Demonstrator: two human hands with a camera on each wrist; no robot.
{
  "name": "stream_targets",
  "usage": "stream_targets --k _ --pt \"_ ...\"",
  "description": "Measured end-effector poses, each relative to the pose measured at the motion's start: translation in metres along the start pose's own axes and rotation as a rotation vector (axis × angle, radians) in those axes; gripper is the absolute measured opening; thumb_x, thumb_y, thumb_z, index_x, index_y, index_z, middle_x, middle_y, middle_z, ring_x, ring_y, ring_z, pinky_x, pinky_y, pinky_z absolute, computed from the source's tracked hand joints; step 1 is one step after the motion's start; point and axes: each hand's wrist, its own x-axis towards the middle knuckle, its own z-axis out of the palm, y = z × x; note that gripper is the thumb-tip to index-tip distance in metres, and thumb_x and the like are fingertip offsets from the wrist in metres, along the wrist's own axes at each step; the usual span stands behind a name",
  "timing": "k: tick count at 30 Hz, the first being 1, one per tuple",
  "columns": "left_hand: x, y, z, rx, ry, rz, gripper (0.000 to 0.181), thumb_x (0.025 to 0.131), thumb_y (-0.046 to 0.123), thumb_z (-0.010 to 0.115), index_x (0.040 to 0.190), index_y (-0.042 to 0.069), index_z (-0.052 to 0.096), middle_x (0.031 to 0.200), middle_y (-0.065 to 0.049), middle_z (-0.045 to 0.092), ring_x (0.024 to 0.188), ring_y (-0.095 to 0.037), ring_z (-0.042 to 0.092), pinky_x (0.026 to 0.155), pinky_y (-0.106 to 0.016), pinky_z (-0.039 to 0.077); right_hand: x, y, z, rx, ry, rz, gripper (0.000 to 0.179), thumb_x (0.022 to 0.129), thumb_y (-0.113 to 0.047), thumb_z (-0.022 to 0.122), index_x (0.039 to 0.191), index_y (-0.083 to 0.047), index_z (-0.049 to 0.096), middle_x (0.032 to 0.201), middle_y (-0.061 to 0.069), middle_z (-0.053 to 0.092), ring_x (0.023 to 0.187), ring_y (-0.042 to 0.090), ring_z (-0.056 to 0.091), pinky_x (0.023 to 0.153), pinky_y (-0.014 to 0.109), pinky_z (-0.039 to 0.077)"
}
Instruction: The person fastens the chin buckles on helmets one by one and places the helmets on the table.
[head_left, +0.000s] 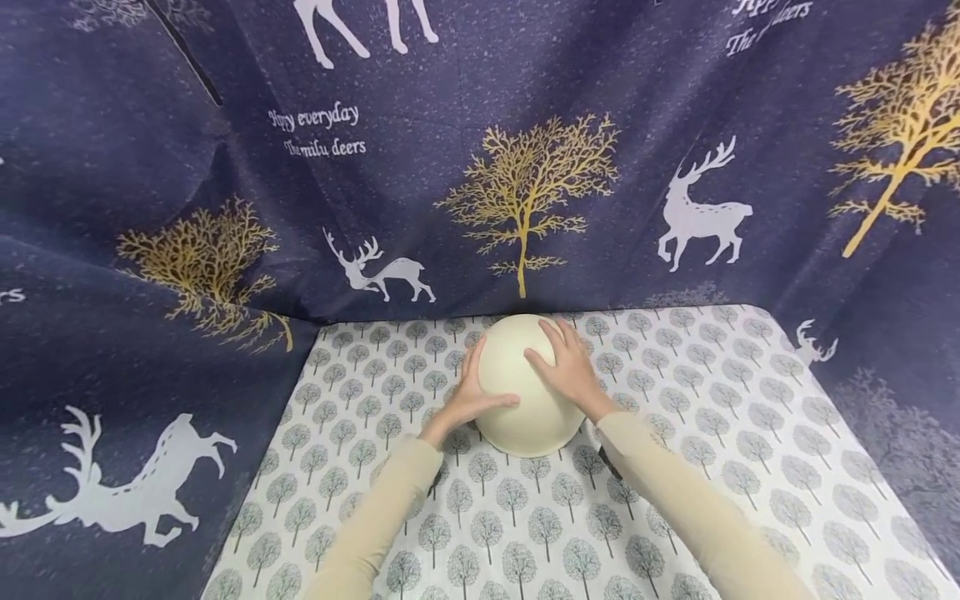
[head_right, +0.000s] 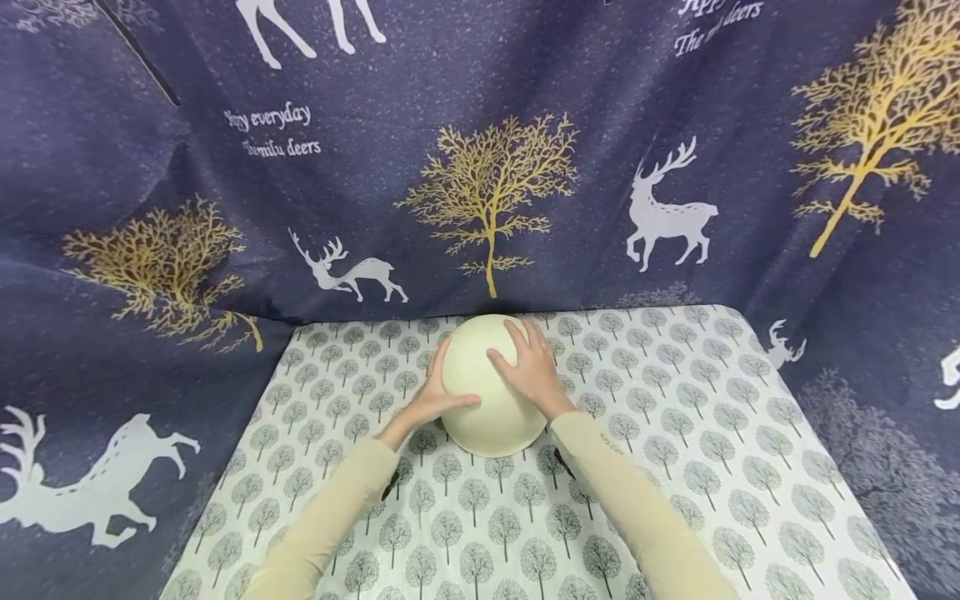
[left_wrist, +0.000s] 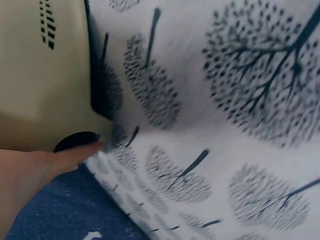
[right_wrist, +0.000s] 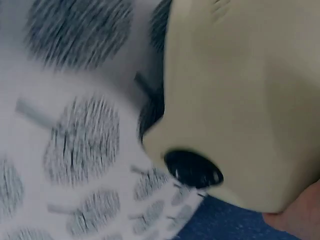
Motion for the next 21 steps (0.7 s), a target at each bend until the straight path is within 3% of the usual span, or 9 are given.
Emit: stream_targets --k 5,9,12,17,21 --pt "0.0 -0.004 0.004 -0.066 0.012 -0.006 0.128 0.064 0.036 0.089 0.155 0.042 -0.001 0.163 -0.011 0.005 0.146 -0.044 0.024 0.113 -0.065 0.028 -0.001 0.001 0.002 0.031 0.038 0.039 0.068 0.092 -0.046 0.059 0.15 -0.016 0.039 0.157 0.021 0.03 0.144 0.045 0.029 0.116 0.066 0.022" --pt "-0.002 -0.006 0.004 -0.074 0.017 -0.012 0.126 0.065 0.033 0.088 0.154 0.043 0.0 0.163 -0.011 0.005 0.146 -0.044 0.023 0.113 -0.066 0.027 -0.002 0.001 0.003 0.034 0.033 0.046 0.067 0.093 -0.048 0.058 0.149 -0.018 0.039 0.157 0.021 0.031 0.145 0.044 0.029 0.117 0.065 0.023" --pt "-0.006 0.005 0.0 -0.096 -0.014 0.006 0.124 0.069 0.027 0.086 0.157 0.035 0.0 0.163 -0.015 0.004 0.146 -0.046 0.02 0.113 -0.067 0.025 -0.004 0.002 0.003 0.04 0.056 0.044 0.066 0.092 -0.047 0.06 0.148 -0.018 0.041 0.156 0.021 0.032 0.144 0.044 0.03 0.116 0.066 0.024" --pt "-0.008 0.005 -0.008 -0.141 -0.058 -0.013 0.117 0.074 0.023 0.081 0.158 0.031 -0.001 0.164 -0.015 -0.001 0.149 -0.046 0.013 0.114 -0.069 0.02 -0.003 0.001 0.004 0.042 0.062 0.038 0.065 0.092 -0.047 0.059 0.148 -0.019 0.042 0.157 0.019 0.032 0.143 0.044 0.031 0.115 0.066 0.024" --pt "-0.002 -0.011 -0.01 -0.146 -0.07 -0.041 0.116 0.077 0.031 0.081 0.157 0.034 -0.003 0.165 -0.013 -0.002 0.15 -0.044 0.011 0.116 -0.067 0.018 -0.001 0.001 0.005 0.033 0.059 0.049 0.064 0.092 -0.047 0.059 0.148 -0.021 0.042 0.157 0.018 0.032 0.144 0.043 0.031 0.115 0.066 0.026"
